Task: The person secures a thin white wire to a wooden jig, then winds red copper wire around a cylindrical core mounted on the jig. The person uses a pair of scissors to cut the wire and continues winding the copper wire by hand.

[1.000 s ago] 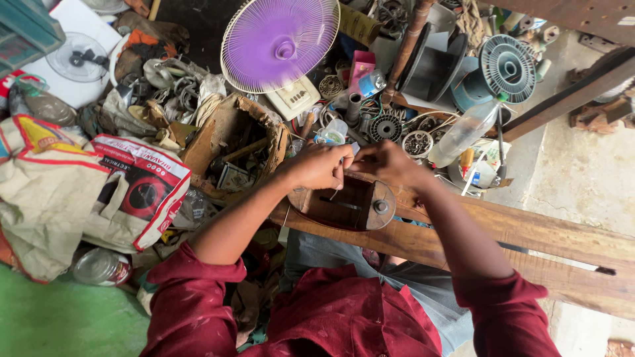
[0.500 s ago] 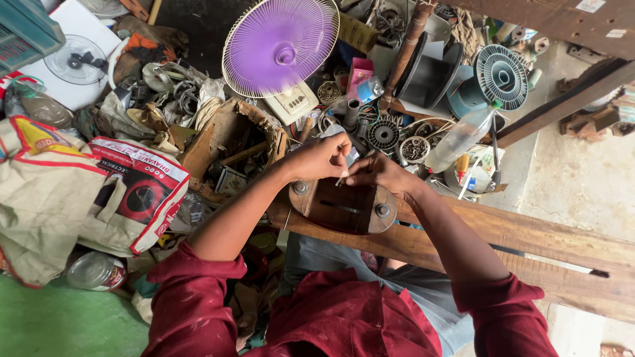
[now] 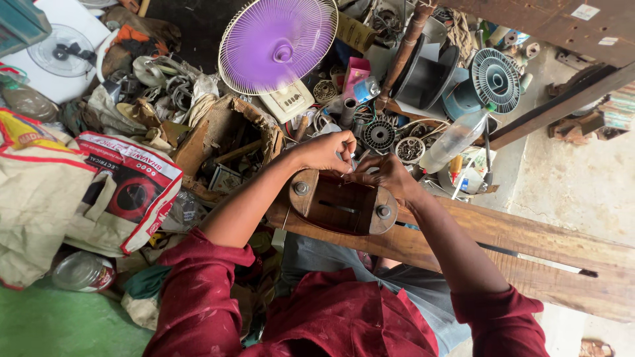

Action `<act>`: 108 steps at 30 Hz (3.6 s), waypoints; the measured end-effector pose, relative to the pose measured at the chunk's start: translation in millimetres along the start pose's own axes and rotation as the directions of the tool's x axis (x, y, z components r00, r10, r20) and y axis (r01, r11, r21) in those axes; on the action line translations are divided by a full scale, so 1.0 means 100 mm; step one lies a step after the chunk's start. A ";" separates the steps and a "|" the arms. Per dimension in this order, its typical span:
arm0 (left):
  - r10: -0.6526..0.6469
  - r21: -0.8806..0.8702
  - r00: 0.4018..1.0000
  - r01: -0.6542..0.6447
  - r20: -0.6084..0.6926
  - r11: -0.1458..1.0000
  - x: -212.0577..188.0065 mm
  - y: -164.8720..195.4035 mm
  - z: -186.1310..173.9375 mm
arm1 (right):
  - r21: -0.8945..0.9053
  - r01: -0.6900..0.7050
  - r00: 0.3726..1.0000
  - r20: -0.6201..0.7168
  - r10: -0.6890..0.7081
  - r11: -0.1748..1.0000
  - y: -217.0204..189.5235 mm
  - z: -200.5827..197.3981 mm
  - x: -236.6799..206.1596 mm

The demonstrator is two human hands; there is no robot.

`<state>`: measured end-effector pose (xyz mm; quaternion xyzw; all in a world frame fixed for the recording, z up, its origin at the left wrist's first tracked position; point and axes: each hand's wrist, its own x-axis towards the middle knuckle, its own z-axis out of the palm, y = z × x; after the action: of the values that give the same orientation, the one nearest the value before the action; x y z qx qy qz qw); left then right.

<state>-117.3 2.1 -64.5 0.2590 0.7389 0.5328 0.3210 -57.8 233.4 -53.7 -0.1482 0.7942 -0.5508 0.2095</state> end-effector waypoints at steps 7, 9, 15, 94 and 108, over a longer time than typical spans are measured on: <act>0.010 0.034 1.000 -0.010 0.002 0.999 0.05 -0.12 0.01 | 0.031 0.017 1.000 -0.024 -0.016 0.999 0.09 0.01 0.05; -0.013 0.025 1.000 0.013 -0.002 1.000 0.05 -0.12 0.02 | 0.092 0.099 0.994 -0.048 -0.095 0.991 0.09 0.03 0.03; -0.107 -0.035 0.994 0.108 0.008 0.994 0.03 -0.08 0.04 | 0.031 0.016 0.997 -0.071 -0.014 0.999 0.00 0.06 -0.04; 0.039 0.462 0.984 0.046 -0.173 0.886 -0.46 0.55 0.09 | 0.405 -0.218 0.975 0.051 0.216 0.888 -0.05 0.14 0.03; 0.112 0.291 0.941 -0.015 -0.320 0.957 -0.31 0.08 0.07 | 0.314 -0.129 0.992 0.034 0.124 0.941 0.22 0.10 0.13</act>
<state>-91.2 -14.1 -52.5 0.2324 0.8424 0.4676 0.1333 -63.9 226.9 -79.8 -0.0652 0.7023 -0.6551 0.2707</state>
